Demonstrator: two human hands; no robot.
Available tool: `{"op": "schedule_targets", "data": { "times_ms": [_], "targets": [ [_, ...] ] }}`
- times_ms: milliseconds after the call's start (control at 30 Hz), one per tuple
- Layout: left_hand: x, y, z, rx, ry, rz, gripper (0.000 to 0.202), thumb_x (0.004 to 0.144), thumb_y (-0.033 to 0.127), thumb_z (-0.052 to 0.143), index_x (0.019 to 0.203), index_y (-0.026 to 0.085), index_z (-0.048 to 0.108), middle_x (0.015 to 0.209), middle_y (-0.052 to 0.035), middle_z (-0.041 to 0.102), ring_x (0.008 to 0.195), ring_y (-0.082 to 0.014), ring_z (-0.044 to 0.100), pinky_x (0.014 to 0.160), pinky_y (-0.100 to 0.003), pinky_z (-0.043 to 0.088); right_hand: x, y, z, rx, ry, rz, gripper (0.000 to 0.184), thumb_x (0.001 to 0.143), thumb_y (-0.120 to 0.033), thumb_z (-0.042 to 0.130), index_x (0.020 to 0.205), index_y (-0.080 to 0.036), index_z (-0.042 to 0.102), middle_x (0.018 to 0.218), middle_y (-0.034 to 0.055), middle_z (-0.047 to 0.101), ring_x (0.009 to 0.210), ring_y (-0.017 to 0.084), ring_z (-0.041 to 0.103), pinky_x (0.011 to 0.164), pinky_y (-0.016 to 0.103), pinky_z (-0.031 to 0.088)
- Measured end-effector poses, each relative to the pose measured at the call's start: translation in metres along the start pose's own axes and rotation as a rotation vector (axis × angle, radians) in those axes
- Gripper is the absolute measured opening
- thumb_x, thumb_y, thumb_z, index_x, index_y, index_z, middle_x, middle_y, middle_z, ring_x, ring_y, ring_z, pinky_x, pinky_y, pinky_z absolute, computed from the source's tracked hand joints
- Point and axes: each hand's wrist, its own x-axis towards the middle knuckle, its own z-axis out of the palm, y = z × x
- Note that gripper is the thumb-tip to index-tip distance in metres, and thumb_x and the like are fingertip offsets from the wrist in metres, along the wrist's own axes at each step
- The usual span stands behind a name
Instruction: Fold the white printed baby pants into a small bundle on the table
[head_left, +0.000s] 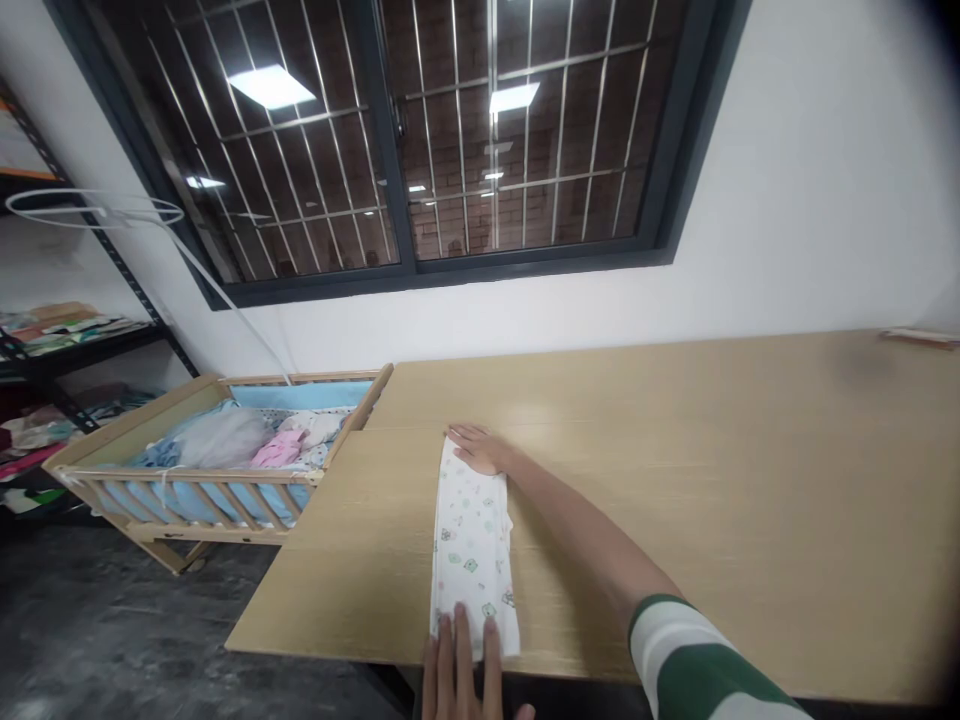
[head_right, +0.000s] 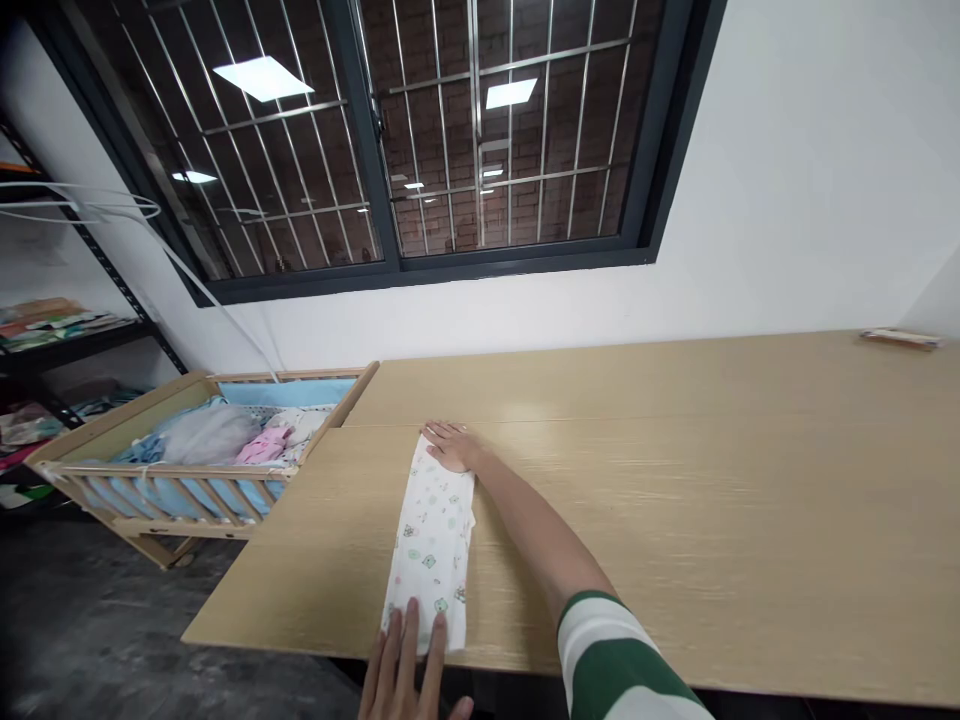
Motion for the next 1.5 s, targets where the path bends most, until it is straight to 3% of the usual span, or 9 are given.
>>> {"op": "schedule_targets", "data": {
  "times_ms": [200,333,533,633,767,967,1233,1400,1500],
  "targets": [
    [0.027,0.019,-0.004,-0.011,0.056,0.084,0.06,0.083,0.051,0.066,0.135,0.021,0.062,0.136,-0.017,0.063,0.121,-0.0398,0.06,0.095,-0.055,0.053,-0.013,0.004,-0.015,-0.127,0.139,0.022,0.054,0.1,-0.033,0.043,0.151,-0.016,0.045,0.161,0.0126,0.036,0.152,0.024,0.023,0.124,0.041,0.01],
    [0.044,0.0,-0.02,-0.164,0.005,0.02,0.041,0.089,0.045,0.062,0.122,0.021,0.068,0.128,-0.0143,0.068,0.112,-0.0337,0.065,0.093,-0.05,0.054,-0.042,-0.028,-0.022,-0.227,0.205,-0.1,0.057,0.095,-0.022,0.046,0.151,-0.01,0.043,0.161,0.0193,0.032,0.152,0.03,0.023,0.123,0.048,0.015],
    [0.061,-0.051,-0.038,-0.368,-0.139,0.218,0.022,0.097,0.027,0.053,0.113,0.024,0.068,0.11,-0.0071,0.073,0.097,-0.0211,0.07,0.085,-0.035,0.058,-0.131,-0.108,-0.024,-0.109,0.091,-0.134,0.036,0.099,-0.028,0.042,0.126,-0.016,0.063,0.127,0.017,0.063,0.114,0.029,0.061,0.101,0.043,0.045],
    [0.059,-0.056,-0.042,-0.418,-0.174,0.252,0.021,0.097,0.026,0.054,0.113,0.026,0.067,0.112,-0.0056,0.073,0.099,-0.0206,0.069,0.089,-0.036,0.058,-0.182,-0.143,-0.026,-0.014,-0.031,-0.139,0.038,0.101,-0.04,0.043,0.123,-0.019,0.065,0.114,0.0134,0.068,0.105,0.027,0.065,0.094,0.039,0.049],
    [0.053,-0.056,-0.048,-0.4,-0.155,0.303,0.031,0.092,0.02,0.058,0.122,0.026,0.064,0.119,-0.005,0.072,0.103,-0.0208,0.069,0.09,-0.036,0.059,-0.237,-0.168,-0.021,-0.055,-0.115,-0.118,0.051,0.086,-0.054,0.067,0.126,-0.022,0.065,0.121,0.0151,0.065,0.115,0.033,0.06,0.102,0.044,0.045],
    [0.052,-0.056,-0.068,-0.464,-0.12,0.398,0.048,0.088,-0.001,0.04,0.118,0.026,0.064,0.103,-0.0004,0.076,0.087,-0.0157,0.072,0.081,-0.028,0.061,-0.277,-0.182,-0.01,-0.071,-0.068,-0.107,0.047,0.093,-0.009,0.046,0.135,-0.028,0.057,0.13,0.0117,0.063,0.122,0.027,0.057,0.107,0.041,0.042],
    [0.071,-0.056,-0.093,-0.772,-0.163,0.279,0.029,0.099,0.021,0.051,0.126,0.027,0.061,0.108,-0.0063,0.074,0.098,-0.0162,0.072,0.087,-0.024,0.059,-0.285,-0.202,-0.079,0.182,-0.137,0.11,0.029,0.097,-0.025,0.049,0.123,-0.026,0.061,0.105,0.0067,0.07,0.1,0.023,0.065,0.082,0.031,0.05],
    [0.144,-0.071,-0.091,-0.761,-0.101,0.202,0.023,0.101,0.023,0.051,0.114,0.024,0.069,0.103,-0.0053,0.074,0.097,-0.0171,0.07,0.088,-0.027,0.057,-0.235,-0.168,-0.105,0.291,0.094,0.029,0.022,0.097,-0.031,0.054,0.114,-0.022,0.065,0.108,0.0067,0.068,0.099,0.021,0.063,0.085,0.032,0.048],
    [0.198,-0.079,-0.071,-0.672,-0.204,0.048,0.023,0.099,0.028,0.052,0.11,0.023,0.072,0.109,-0.0057,0.075,0.101,-0.0198,0.07,0.092,-0.031,0.054,-0.186,-0.128,-0.103,0.289,0.264,-0.01,0.021,0.095,-0.029,0.058,0.109,-0.019,0.069,0.108,0.0089,0.068,0.097,0.021,0.063,0.086,0.033,0.049]
  ]
}}
